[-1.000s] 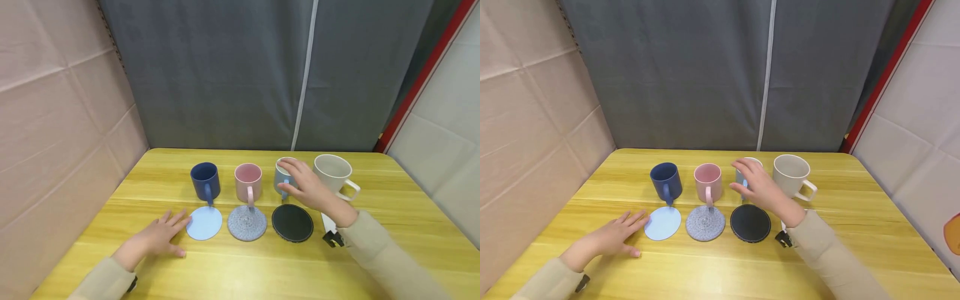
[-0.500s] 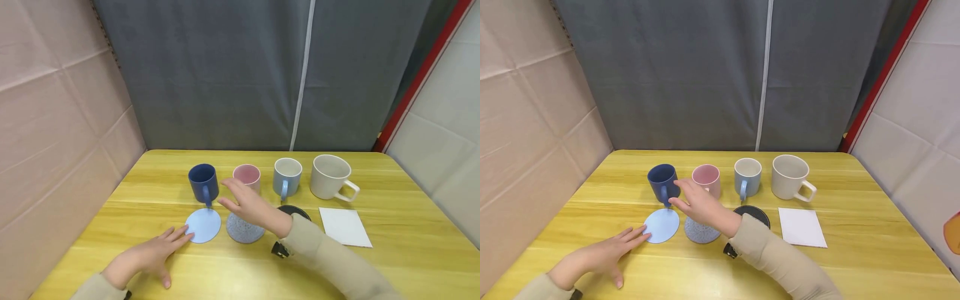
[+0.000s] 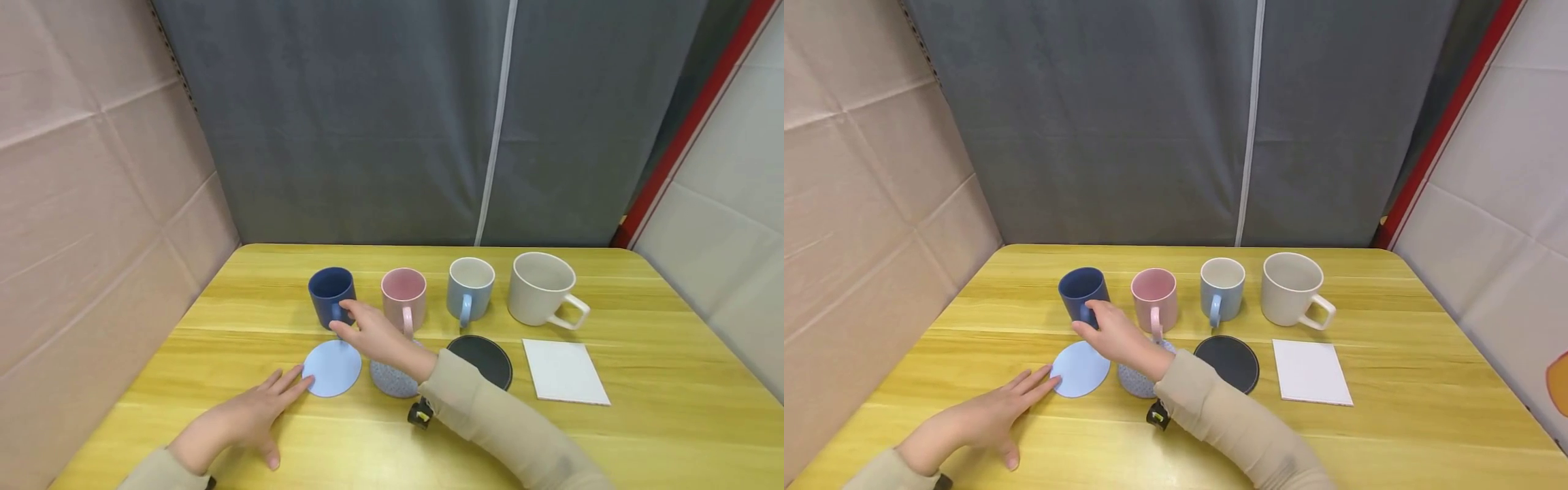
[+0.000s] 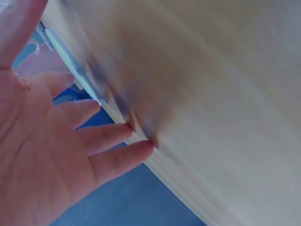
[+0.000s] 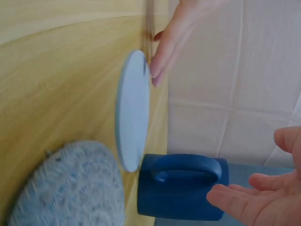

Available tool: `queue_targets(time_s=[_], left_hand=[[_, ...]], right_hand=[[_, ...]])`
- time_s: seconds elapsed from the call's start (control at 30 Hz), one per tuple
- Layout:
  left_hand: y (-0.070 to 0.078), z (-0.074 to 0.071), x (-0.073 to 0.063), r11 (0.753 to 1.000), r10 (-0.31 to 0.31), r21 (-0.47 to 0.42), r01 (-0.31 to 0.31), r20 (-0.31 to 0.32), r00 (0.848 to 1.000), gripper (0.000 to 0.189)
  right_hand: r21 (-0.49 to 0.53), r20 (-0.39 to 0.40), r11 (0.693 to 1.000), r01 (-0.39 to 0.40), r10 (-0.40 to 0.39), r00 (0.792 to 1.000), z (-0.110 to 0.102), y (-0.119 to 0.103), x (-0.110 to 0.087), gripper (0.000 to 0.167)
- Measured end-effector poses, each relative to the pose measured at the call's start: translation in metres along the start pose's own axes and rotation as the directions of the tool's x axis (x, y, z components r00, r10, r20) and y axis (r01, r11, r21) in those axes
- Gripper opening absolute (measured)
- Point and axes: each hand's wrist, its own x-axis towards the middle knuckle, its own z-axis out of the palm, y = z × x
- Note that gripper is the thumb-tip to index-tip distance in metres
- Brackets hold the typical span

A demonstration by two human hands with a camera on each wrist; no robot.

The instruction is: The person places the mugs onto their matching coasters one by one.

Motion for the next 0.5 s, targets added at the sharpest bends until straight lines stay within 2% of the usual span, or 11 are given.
queue_targets(time_s=[0.17, 0.33, 0.5], left_hand=[[0.002, 0.0, 0.001, 1.0, -0.016, 0.002, 0.016, -0.018, 1.0, 0.123], [0.001, 0.0, 0.002, 0.999, -0.038, 0.006, 0.038, 0.003, 0.999, 0.122], [0.001, 0.001, 0.003, 0.999, -0.018, 0.045, 0.018, 0.003, 1.0, 0.121]], right_hand=[[0.03, -0.017, 0.997, -0.066, 0.067, 0.998, 0.007, 0.001, 0.005, 0.058], [0.069, -0.054, 0.992, -0.106, 0.11, 0.992, 0.015, 0.003, 0.013, 0.057], [0.118, -0.078, 0.98, -0.16, 0.17, 0.982, 0.022, 0.002, 0.021, 0.055]])
